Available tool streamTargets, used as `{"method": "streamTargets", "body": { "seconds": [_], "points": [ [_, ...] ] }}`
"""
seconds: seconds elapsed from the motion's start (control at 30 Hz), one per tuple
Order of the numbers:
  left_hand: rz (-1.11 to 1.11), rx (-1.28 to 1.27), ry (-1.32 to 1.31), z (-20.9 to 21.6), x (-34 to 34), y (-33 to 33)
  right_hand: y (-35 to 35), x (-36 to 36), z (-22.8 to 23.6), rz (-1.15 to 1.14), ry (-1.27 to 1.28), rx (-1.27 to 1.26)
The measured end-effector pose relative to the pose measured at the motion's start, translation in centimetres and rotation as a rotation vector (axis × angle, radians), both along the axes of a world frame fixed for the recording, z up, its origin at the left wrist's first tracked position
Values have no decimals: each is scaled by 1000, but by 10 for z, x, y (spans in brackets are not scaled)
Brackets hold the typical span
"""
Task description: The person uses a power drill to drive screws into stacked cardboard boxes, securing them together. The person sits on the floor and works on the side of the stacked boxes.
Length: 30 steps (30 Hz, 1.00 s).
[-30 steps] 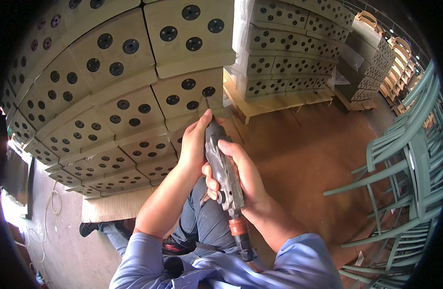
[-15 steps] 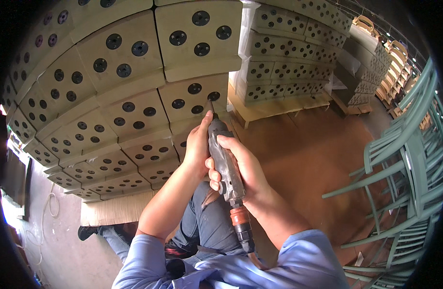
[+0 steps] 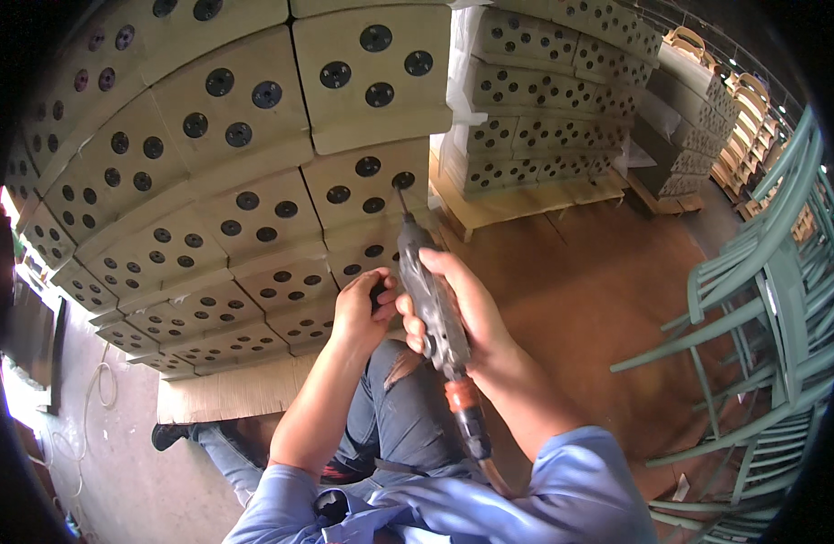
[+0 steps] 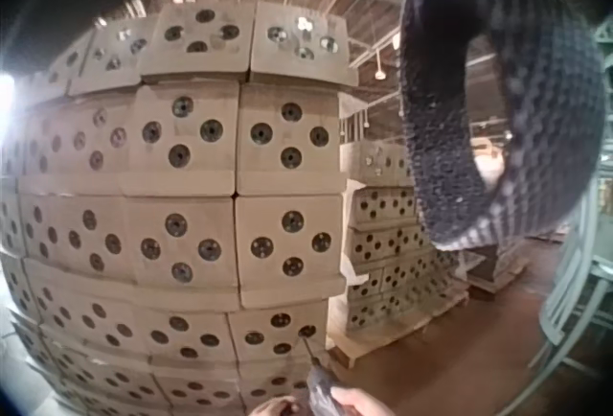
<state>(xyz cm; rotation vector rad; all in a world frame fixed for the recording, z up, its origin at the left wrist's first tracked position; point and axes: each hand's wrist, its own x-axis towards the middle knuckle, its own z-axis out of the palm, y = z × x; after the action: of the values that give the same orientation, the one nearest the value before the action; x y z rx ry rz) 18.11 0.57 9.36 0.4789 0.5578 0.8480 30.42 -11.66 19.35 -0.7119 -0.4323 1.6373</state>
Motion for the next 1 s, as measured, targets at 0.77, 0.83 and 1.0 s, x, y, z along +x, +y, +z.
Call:
{"method": "streamTargets", "body": {
  "seconds": [0.77,0.83,1.0],
  "points": [
    [97,116,-122,6,-58,23,-65,-28,-68,298,-440,33],
    [91,113,-133,6,-57,21,-66,-26,-70,294,-430,12],
    [91,98,-123,10,-52,19,-67,-22,-70,300,-416,28]
  ]
}}
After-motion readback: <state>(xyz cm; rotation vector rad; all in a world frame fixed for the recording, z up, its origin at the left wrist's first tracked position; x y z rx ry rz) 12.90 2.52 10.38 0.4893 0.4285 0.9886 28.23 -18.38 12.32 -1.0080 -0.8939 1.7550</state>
